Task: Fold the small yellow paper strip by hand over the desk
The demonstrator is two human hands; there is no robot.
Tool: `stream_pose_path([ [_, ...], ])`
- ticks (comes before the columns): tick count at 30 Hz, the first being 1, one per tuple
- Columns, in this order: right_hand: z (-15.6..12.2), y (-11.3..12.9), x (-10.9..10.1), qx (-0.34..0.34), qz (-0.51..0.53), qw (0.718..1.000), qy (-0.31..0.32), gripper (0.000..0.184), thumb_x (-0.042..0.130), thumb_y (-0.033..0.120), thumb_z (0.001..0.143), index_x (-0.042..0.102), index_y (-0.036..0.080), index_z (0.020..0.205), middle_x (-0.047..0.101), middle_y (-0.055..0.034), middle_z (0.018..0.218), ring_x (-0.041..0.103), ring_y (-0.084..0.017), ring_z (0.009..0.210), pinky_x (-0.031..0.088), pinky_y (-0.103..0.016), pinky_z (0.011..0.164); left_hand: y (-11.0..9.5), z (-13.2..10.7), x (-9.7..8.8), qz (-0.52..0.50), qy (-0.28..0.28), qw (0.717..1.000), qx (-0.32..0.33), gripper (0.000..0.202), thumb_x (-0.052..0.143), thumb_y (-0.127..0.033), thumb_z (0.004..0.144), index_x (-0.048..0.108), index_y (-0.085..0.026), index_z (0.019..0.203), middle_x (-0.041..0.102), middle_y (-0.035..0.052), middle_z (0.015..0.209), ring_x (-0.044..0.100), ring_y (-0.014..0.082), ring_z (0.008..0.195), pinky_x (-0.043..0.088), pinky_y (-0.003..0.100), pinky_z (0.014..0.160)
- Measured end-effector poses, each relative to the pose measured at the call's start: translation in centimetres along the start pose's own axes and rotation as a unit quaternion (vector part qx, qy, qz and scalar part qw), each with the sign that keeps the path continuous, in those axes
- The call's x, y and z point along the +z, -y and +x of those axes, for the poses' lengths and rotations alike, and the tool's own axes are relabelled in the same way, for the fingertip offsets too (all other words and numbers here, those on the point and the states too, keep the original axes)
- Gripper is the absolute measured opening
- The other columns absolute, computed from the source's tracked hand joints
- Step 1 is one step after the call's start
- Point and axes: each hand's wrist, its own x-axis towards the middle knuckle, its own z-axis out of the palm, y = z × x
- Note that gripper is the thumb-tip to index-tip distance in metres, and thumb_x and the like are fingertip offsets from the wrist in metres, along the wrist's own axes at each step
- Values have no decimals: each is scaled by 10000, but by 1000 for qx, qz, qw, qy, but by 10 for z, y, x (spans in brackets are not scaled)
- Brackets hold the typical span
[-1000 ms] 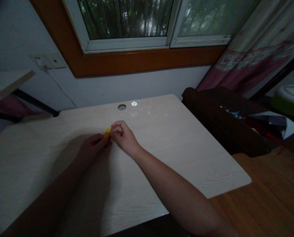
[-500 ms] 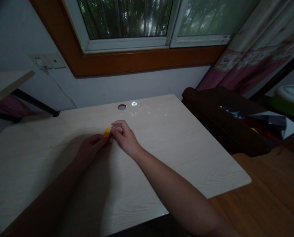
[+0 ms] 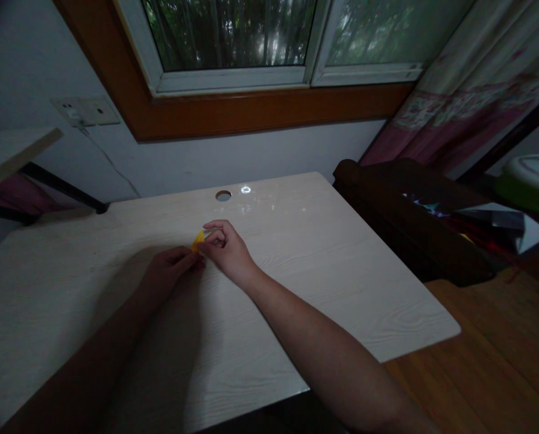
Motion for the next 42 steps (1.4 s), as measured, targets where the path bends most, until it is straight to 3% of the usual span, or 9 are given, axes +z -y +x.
stream_pose_path([
  [15, -2, 2, 4, 0, -14, 999, -40, 429, 768, 275, 716, 521, 253, 1066, 615, 74, 691, 536, -95, 562, 400, -224, 550, 5, 1, 0, -16, 7, 1000, -1, 303, 607, -444, 822, 695, -167, 735, 719, 41, 722, 658, 172, 697, 493, 258, 688],
  [23, 7, 9, -9, -45, 8, 993, -108, 361, 742, 266, 744, 531, 247, 1036, 633, 67, 688, 587, -115, 657, 455, -267, 696, 5, 1, 0, 6, -2, 1000, -9, 254, 602, -395, 812, 675, -167, 726, 694, 22, 703, 630, 160, 678, 473, 245, 659],
  [30, 2, 5, -1, -22, 13, 999, -43, 374, 749, 275, 742, 546, 248, 1055, 626, 64, 720, 561, -97, 616, 433, -237, 621, 5, 1, 1, -12, -23, 1000, 17, 265, 623, -429, 805, 668, -171, 845, 680, 18, 757, 614, 160, 712, 463, 244, 669],
  [34, -2, 0, 3, -12, -14, 1000, -7, 402, 749, 290, 744, 547, 257, 1090, 605, 65, 734, 531, -90, 577, 409, -223, 557, 4, 1, 2, 12, -17, 1000, 8, 279, 612, -438, 811, 677, -171, 766, 686, 18, 727, 618, 162, 694, 452, 238, 648],
  [42, -5, 1, 4, -15, -20, 1000, -17, 354, 708, 300, 790, 530, 269, 1094, 609, 60, 725, 564, -113, 617, 443, -241, 597, 0, -1, 1, -25, 0, 1000, -4, 279, 643, -426, 794, 697, -168, 704, 713, 28, 718, 648, 172, 716, 480, 250, 696],
])
